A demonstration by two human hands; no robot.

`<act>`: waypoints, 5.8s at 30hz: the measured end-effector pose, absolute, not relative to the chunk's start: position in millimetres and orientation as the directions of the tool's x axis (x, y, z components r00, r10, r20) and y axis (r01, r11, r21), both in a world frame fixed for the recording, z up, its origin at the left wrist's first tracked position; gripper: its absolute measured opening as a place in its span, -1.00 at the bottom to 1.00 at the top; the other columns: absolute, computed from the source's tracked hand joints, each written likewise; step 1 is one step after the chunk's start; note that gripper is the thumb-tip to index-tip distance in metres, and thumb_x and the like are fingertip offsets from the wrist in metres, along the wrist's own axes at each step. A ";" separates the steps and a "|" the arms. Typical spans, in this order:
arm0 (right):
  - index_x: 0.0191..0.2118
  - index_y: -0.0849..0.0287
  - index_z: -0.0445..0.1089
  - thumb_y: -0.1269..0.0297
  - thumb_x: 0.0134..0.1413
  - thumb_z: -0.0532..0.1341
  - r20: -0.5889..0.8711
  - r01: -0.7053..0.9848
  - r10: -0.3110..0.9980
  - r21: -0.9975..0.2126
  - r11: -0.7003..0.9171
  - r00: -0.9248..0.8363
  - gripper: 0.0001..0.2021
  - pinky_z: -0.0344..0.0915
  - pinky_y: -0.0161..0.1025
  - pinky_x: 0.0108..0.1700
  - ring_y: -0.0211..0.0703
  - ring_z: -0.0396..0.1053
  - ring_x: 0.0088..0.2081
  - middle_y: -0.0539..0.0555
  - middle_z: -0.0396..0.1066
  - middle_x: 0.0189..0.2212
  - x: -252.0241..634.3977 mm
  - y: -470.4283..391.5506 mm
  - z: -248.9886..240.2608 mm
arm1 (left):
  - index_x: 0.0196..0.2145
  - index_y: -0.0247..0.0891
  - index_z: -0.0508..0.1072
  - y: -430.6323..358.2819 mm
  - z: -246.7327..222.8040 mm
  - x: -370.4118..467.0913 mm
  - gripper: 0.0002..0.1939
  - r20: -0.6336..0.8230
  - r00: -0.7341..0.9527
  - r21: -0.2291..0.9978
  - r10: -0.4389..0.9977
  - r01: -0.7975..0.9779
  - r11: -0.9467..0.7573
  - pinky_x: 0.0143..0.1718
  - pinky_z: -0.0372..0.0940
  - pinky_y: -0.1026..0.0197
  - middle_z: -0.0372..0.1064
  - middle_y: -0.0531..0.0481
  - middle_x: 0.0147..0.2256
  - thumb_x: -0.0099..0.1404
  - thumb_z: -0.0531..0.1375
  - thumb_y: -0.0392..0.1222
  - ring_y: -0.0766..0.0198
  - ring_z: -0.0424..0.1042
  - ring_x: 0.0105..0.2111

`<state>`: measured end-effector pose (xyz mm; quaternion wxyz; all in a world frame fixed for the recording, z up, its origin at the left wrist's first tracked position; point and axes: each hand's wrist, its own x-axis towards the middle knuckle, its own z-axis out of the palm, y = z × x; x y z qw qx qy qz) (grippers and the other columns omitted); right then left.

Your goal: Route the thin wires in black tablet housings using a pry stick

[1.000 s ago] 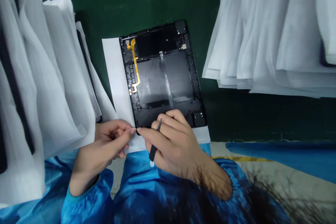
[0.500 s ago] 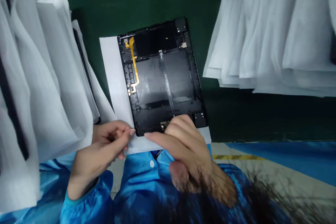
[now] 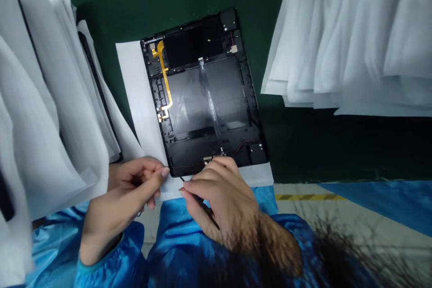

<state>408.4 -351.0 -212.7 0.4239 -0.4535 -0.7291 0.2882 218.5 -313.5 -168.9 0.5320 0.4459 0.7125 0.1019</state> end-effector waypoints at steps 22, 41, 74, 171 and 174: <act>-0.40 0.22 0.32 0.52 0.19 0.26 0.342 0.549 0.911 -0.728 0.411 -0.229 -0.84 0.19 -0.09 -0.32 -0.25 0.15 -0.46 -0.04 0.37 -0.53 397.6 -348.0 -209.4 | -0.45 -0.20 0.55 -311.0 -173.9 215.7 -0.64 -0.698 -0.043 0.600 0.714 0.509 0.618 -0.76 0.11 0.43 0.33 0.14 -0.70 0.04 0.36 0.16 0.40 0.30 -0.77; -0.44 0.19 0.31 0.51 0.24 0.20 0.361 0.571 0.894 -0.689 0.446 -0.263 -0.79 0.16 -0.12 -0.29 -0.26 0.14 -0.47 -0.07 0.33 -0.54 401.4 -345.5 -209.1 | -0.43 -0.18 0.55 -317.2 -169.1 221.0 -0.66 -0.656 -0.094 0.601 0.749 0.535 0.594 -0.73 0.13 0.41 0.31 0.17 -0.69 0.11 0.35 0.17 0.42 0.27 -0.73; -0.41 0.15 0.24 0.50 0.25 0.18 0.296 0.548 0.930 -0.752 0.367 -0.216 -0.78 0.09 -0.15 -0.29 -0.28 0.18 -0.47 -0.10 0.32 -0.54 395.1 -343.6 -205.9 | -0.47 -0.20 0.56 -311.9 -169.0 223.8 -0.70 -0.664 -0.056 0.633 0.746 0.488 0.600 -0.73 0.15 0.43 0.33 0.15 -0.71 0.09 0.37 0.10 0.41 0.30 -0.76; -0.44 0.12 0.20 0.49 0.24 0.13 0.410 0.519 0.882 -0.714 0.469 -0.232 -0.77 0.18 -0.16 -0.18 -0.25 0.13 -0.45 -0.10 0.30 -0.55 398.9 -349.0 -223.8 | -0.51 -0.24 0.49 -301.0 -153.1 231.2 -0.70 -0.732 0.000 0.599 0.681 0.476 0.644 -0.69 0.18 0.41 0.34 0.09 -0.71 0.14 0.33 0.05 0.38 0.31 -0.73; -0.43 0.12 0.21 0.48 0.23 0.14 0.399 0.517 0.886 -0.720 0.463 -0.238 -0.78 0.18 -0.14 -0.16 -0.25 0.13 -0.45 -0.10 0.32 -0.55 398.1 -350.5 -225.1 | -0.55 -0.24 0.47 -298.3 -151.9 233.3 -0.70 -0.746 -0.002 0.586 0.666 0.472 0.659 -0.69 0.19 0.40 0.34 0.09 -0.71 0.11 0.34 0.04 0.38 0.30 -0.73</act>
